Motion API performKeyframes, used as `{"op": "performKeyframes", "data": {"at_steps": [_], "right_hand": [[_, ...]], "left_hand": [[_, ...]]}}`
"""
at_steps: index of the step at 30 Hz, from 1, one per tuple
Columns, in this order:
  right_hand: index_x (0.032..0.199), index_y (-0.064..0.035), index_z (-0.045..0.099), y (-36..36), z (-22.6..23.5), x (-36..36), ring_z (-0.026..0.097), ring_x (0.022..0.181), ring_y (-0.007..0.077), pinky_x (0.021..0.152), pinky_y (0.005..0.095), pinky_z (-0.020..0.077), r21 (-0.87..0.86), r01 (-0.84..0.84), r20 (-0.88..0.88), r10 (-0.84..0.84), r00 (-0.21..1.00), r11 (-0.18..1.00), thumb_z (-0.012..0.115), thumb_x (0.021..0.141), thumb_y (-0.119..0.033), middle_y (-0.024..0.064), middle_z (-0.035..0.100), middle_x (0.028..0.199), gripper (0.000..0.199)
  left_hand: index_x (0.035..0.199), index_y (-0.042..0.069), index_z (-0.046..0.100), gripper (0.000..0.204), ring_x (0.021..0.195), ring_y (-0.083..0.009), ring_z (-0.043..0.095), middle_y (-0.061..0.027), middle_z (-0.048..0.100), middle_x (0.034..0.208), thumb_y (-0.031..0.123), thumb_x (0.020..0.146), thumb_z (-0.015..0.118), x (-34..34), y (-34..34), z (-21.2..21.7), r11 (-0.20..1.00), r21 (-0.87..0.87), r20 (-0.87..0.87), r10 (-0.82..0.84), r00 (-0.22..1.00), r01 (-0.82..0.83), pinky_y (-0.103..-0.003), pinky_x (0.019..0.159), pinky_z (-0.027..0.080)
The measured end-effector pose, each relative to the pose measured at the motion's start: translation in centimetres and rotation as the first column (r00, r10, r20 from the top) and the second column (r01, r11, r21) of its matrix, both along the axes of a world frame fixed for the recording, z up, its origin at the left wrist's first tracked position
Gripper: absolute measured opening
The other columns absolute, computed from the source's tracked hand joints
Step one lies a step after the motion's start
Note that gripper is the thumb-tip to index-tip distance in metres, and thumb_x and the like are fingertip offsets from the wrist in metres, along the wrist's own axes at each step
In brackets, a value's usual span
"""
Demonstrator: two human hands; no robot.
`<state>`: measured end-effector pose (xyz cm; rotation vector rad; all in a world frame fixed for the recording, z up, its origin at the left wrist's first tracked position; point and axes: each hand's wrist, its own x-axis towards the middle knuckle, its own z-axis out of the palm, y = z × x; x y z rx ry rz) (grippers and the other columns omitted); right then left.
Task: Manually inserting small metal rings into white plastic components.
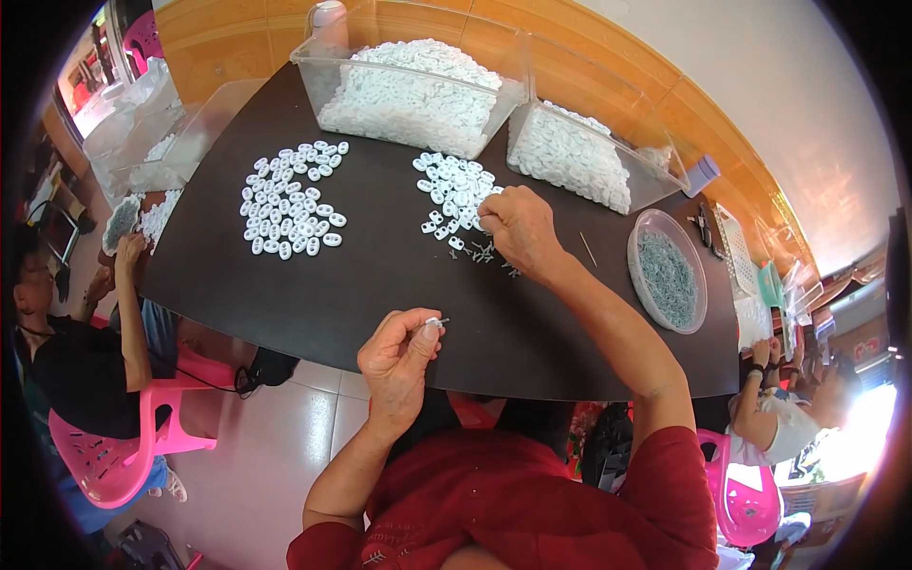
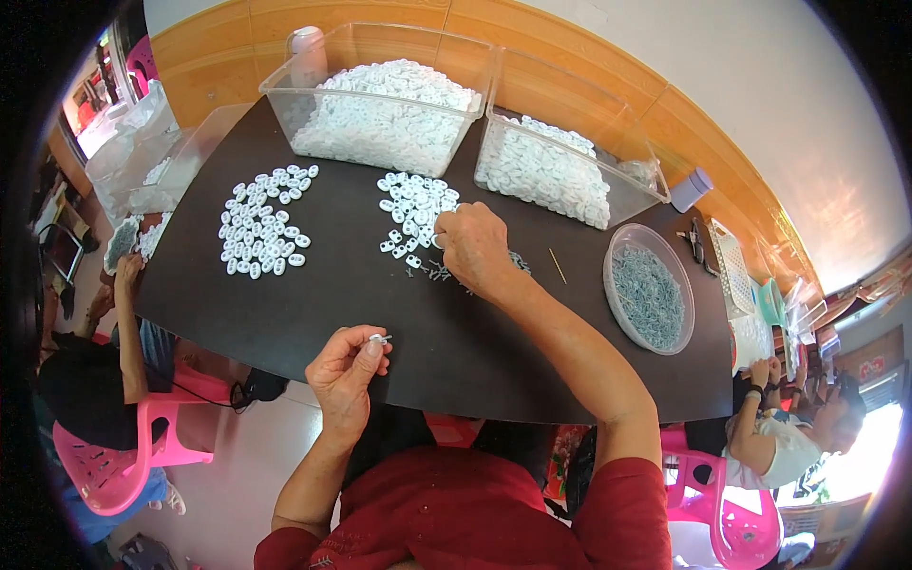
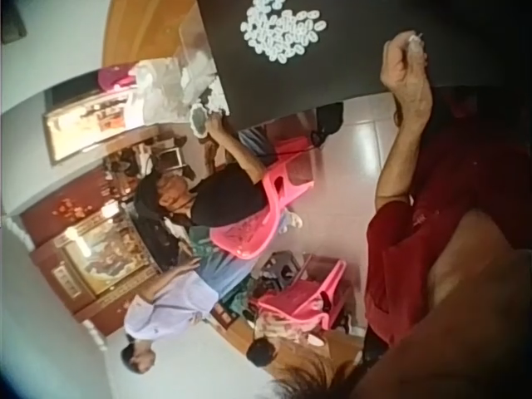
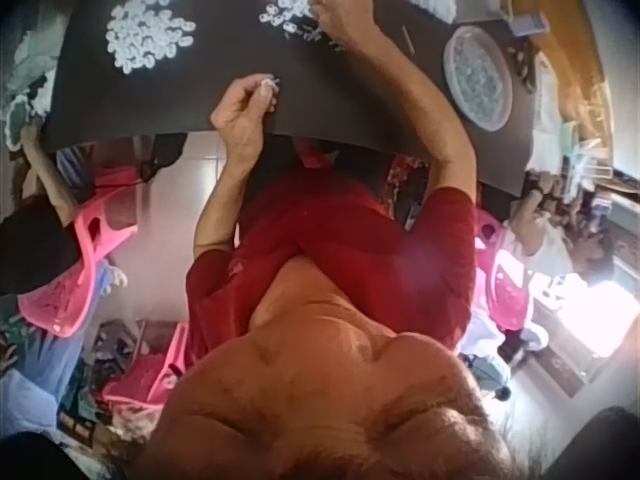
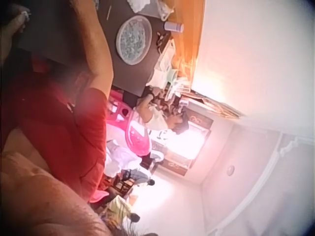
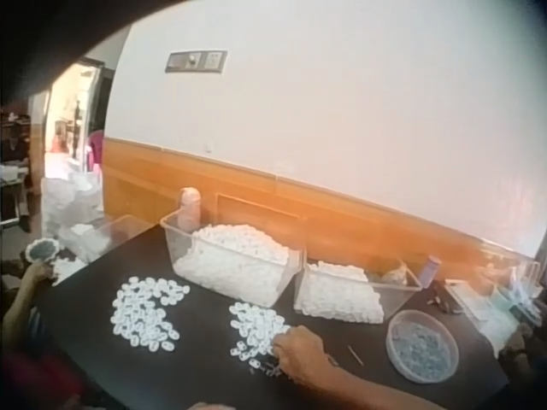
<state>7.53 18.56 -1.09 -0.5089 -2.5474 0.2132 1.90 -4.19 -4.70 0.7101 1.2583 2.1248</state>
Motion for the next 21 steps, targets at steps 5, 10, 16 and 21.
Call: {"op": "performKeyframes", "data": {"at_steps": [5,10,16,21], "right_hand": [[0.07,-0.0053,0.063,0.2,-0.5,-0.8,0.056,0.075,0.0294,0.067,0.0413,0.044,0.096,0.064,0.166,-0.08,0.983,0.993,0.064,0.071,-0.01,0.0117,0.058,0.071,0.005],[0.068,-0.004,0.061,0.4,-0.8,-1.8,0.056,0.076,0.0313,0.068,0.0426,0.0443,0.129,0.066,0.202,-0.091,0.975,0.989,0.064,0.071,-0.01,0.0133,0.059,0.072,0.008],[0.072,-0.0035,0.058,-0.2,0.0,-1.9,0.055,0.078,0.033,0.068,0.0436,0.0438,0.128,0.028,0.25,-0.06,0.966,0.991,0.065,0.07,-0.01,0.0143,0.059,0.075,0.01],[0.073,-0.0043,0.057,-0.3,-0.2,-1.8,0.055,0.078,0.0332,0.067,0.044,0.0431,0.165,-0.017,0.208,-0.018,0.978,0.986,0.064,0.07,-0.006,0.0147,0.059,0.077,0.008]], "left_hand": [[0.096,-0.005,0.063,0.013,0.07,-0.0093,0.056,-0.0054,0.059,0.083,0.004,0.087,0.061,-0.1,-0.1,0.0,1.0,-0.005,-0.015,-0.01,1.0,0.01,-0.02,0.061,0.047],[0.096,-0.005,0.063,0.013,0.071,-0.0096,0.056,-0.0056,0.059,0.083,0.004,0.087,0.061,-0.1,0.0,0.1,1.0,-0.019,-0.02,-0.01,1.0,0.01,-0.021,0.062,0.047],[0.097,-0.005,0.063,0.014,0.072,-0.0099,0.057,-0.0055,0.06,0.085,0.004,0.087,0.061,-0.2,-0.1,-0.1,1.0,-0.02,-0.025,-0.017,1.0,0.016,-0.021,0.062,0.048],[0.097,-0.005,0.063,0.014,0.073,-0.01,0.057,-0.0054,0.06,0.085,0.004,0.087,0.061,-0.1,-0.1,-0.1,0.999,-0.023,-0.01,-0.023,1.0,0.023,-0.021,0.062,0.048]]}}
